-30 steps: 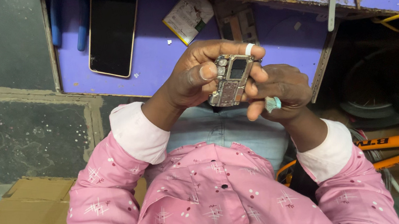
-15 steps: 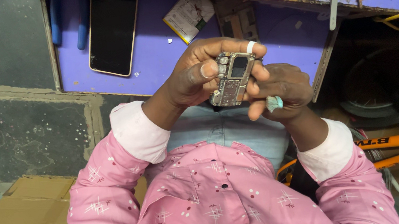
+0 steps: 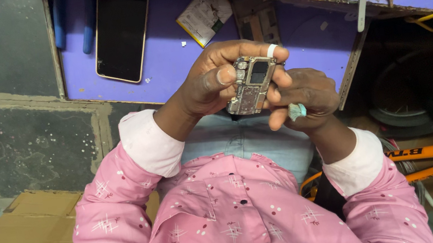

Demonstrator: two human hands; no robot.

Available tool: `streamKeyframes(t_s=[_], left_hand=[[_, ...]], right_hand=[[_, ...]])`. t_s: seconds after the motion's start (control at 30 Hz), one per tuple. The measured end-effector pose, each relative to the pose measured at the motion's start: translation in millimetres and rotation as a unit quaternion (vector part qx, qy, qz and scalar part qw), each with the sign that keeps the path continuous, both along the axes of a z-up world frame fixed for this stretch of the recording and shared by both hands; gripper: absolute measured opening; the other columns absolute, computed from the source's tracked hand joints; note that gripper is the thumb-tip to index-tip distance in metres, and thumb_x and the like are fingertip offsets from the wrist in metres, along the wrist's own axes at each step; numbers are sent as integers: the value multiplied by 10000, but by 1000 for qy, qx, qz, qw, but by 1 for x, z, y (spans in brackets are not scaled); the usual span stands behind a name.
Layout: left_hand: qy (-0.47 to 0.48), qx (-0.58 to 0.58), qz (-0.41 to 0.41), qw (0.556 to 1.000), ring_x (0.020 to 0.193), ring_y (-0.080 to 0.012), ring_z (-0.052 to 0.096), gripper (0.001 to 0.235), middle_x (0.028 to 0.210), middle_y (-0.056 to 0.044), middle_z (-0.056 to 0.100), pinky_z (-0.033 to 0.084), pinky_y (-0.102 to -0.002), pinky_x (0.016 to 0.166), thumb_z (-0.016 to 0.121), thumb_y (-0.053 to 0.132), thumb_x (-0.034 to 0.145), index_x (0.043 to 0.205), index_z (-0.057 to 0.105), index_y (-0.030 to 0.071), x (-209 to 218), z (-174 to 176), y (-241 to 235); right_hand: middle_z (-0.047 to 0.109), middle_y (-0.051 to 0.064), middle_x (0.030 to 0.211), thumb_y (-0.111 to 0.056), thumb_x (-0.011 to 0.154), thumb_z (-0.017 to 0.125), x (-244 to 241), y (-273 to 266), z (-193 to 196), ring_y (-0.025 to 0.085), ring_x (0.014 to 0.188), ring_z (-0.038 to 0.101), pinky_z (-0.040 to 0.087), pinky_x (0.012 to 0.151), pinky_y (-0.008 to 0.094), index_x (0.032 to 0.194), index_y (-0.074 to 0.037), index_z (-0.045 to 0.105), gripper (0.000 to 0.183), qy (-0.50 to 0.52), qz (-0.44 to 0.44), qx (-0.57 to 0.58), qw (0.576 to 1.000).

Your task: The person cleans a small electronic component with a toothbrush, then uses tweezers to remove small parts from a disassembled phone chassis. The person holds and rotates the components while cleaning and picking at the interior.

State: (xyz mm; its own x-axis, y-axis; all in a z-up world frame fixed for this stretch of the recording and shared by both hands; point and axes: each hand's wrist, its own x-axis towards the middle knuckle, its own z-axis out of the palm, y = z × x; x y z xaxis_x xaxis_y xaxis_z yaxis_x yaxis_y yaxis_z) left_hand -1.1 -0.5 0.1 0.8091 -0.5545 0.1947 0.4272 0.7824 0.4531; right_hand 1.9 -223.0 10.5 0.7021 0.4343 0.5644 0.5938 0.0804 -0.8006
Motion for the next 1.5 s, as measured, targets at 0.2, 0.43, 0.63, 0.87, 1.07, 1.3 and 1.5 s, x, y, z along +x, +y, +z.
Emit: streamKeyframes(t_s=[0.2,0.43,0.63,0.87,1.07,1.3,1.5], left_hand=[[4,0,-3,1000,1046,-267,749,747,1244,-275,691,627,-372,961,746,429,1017,1462,493,-115,1,0,0],[12,-4,-6,1000,1053,-267,745,744,1251,-269,689,626,-377,960,751,418,1017,1466,490,-114,-1,-3,0],[27,-20,-22,999,1064,-270,739,755,1266,-258,681,618,-383,972,756,410,1013,1476,471,-113,-1,-7,-1],[38,-35,-27,998,1066,-291,738,778,1259,-266,676,619,-397,949,764,407,996,1505,475,-107,-1,-10,-1],[50,-34,-24,998,1063,-292,736,794,1255,-271,671,618,-396,956,779,410,988,1509,479,-108,-3,-12,-1],[55,-23,-13,998,1045,-302,739,807,1260,-283,671,623,-399,931,787,423,972,1493,482,-113,-2,-11,-2],[72,-26,25,997,1141,-306,716,792,1312,-243,659,619,-464,995,766,411,986,1512,436,-80,-1,-8,-4]], right_hand=[[762,101,916,-376,834,832,1,0,1,196,823,769,599,733,291,1072,-58,732,410,0,2,-1,1000],[759,83,907,-385,831,833,1,-1,2,198,820,769,596,732,294,1072,-67,733,411,1,1,-11,1000],[763,65,895,-355,836,844,1,1,5,206,812,767,607,741,314,1062,-65,736,383,-1,2,-6,1000],[765,66,933,-319,814,885,2,0,3,219,836,772,610,762,332,1065,-46,736,399,3,16,1,1000],[757,95,951,-331,800,880,3,0,0,214,814,762,605,735,318,1054,-49,741,404,-16,-1,-2,1000],[759,93,950,-302,818,887,3,-2,2,228,813,766,596,720,322,1053,-52,739,374,-8,2,-12,1000],[728,90,884,-490,940,728,-3,-4,-5,158,739,726,568,618,290,1049,-36,717,467,53,-22,-3,998]])
